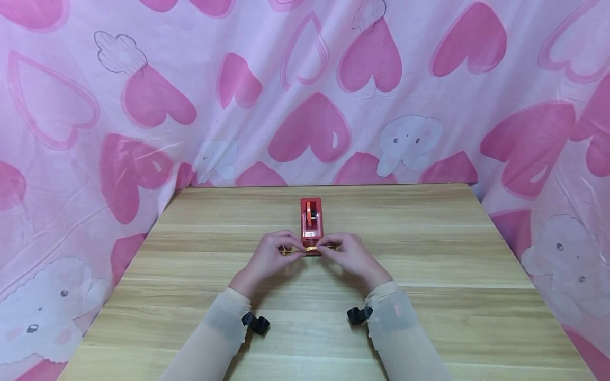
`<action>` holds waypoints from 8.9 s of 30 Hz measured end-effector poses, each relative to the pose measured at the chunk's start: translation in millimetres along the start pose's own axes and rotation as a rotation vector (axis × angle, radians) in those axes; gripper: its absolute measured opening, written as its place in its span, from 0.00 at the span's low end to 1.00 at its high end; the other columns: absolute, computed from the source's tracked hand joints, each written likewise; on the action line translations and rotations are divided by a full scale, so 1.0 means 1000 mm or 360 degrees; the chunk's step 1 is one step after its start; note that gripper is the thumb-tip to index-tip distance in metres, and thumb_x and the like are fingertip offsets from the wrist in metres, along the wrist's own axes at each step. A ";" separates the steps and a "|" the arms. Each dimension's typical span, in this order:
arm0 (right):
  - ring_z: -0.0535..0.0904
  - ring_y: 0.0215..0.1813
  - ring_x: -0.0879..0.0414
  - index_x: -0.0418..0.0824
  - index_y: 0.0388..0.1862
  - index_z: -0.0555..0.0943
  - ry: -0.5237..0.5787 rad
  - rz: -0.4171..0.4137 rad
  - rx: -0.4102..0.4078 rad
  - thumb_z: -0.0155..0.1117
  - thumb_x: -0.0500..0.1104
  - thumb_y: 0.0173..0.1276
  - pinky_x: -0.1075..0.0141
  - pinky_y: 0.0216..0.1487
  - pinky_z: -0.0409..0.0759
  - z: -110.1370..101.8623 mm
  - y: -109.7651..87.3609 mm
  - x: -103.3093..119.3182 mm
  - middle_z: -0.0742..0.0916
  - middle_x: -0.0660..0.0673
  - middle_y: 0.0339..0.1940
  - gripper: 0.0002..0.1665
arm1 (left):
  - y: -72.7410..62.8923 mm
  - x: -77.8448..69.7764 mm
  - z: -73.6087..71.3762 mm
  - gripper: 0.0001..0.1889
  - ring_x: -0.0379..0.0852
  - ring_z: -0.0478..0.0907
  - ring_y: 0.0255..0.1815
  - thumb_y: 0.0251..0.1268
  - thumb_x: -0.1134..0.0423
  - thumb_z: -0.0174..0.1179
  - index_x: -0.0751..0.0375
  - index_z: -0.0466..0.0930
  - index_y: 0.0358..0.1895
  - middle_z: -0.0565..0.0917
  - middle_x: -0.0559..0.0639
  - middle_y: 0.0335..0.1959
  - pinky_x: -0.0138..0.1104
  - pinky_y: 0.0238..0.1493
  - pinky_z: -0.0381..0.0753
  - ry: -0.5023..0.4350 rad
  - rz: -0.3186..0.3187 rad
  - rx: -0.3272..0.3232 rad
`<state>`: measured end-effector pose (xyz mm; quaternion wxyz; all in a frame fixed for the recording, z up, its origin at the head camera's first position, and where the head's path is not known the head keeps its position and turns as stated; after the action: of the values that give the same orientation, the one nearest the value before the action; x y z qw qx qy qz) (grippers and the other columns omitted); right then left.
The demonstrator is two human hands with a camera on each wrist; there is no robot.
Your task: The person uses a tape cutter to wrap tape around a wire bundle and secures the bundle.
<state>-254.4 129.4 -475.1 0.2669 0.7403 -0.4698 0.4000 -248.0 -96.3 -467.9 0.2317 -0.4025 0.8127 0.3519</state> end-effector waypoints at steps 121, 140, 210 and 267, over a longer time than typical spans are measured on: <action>0.86 0.48 0.59 0.58 0.40 0.91 -0.0448 -0.0126 -0.0166 0.78 0.50 0.64 0.40 0.72 0.44 -0.002 0.002 0.007 0.92 0.61 0.40 0.06 | 0.005 0.001 0.002 0.05 0.38 0.84 0.44 0.62 0.65 0.74 0.48 0.94 0.38 0.88 0.41 0.39 0.31 0.48 0.83 -0.0003 -0.0076 -0.0016; 0.80 0.41 0.57 0.62 0.41 0.91 -0.0333 0.0105 -0.0163 0.75 0.57 0.66 0.62 0.41 0.77 -0.002 0.000 0.005 0.92 0.57 0.45 0.06 | 0.003 0.002 0.002 0.07 0.40 0.84 0.49 0.60 0.66 0.75 0.48 0.93 0.39 0.88 0.41 0.43 0.36 0.57 0.84 -0.0012 -0.0111 -0.0036; 0.81 0.39 0.50 0.51 0.38 0.91 -0.0029 0.0369 -0.0179 0.76 0.56 0.65 0.62 0.36 0.82 -0.009 0.032 0.014 0.90 0.47 0.40 0.11 | 0.005 0.005 0.017 0.08 0.35 0.79 0.34 0.64 0.47 0.73 0.45 0.93 0.37 0.91 0.40 0.42 0.27 0.32 0.75 0.0127 -0.0361 -0.0144; 0.84 0.46 0.48 0.41 0.41 0.89 0.0126 0.0721 0.0098 0.75 0.54 0.66 0.55 0.57 0.79 -0.020 0.049 0.016 0.88 0.43 0.44 0.17 | 0.009 0.007 0.026 0.06 0.40 0.82 0.39 0.63 0.50 0.73 0.40 0.94 0.41 0.91 0.38 0.43 0.35 0.38 0.78 0.0049 -0.0635 -0.0147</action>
<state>-301.7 116.7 -449.4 0.1657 0.6075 -0.6007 0.4926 -256.4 -75.8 -485.9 0.2657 -0.5709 0.7033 0.3299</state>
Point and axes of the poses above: each hand's wrist, its own y-axis towards the middle knuckle, its own z-axis out of the palm, x = y × z, the point moved 3 cm from there along y, towards the middle knuckle
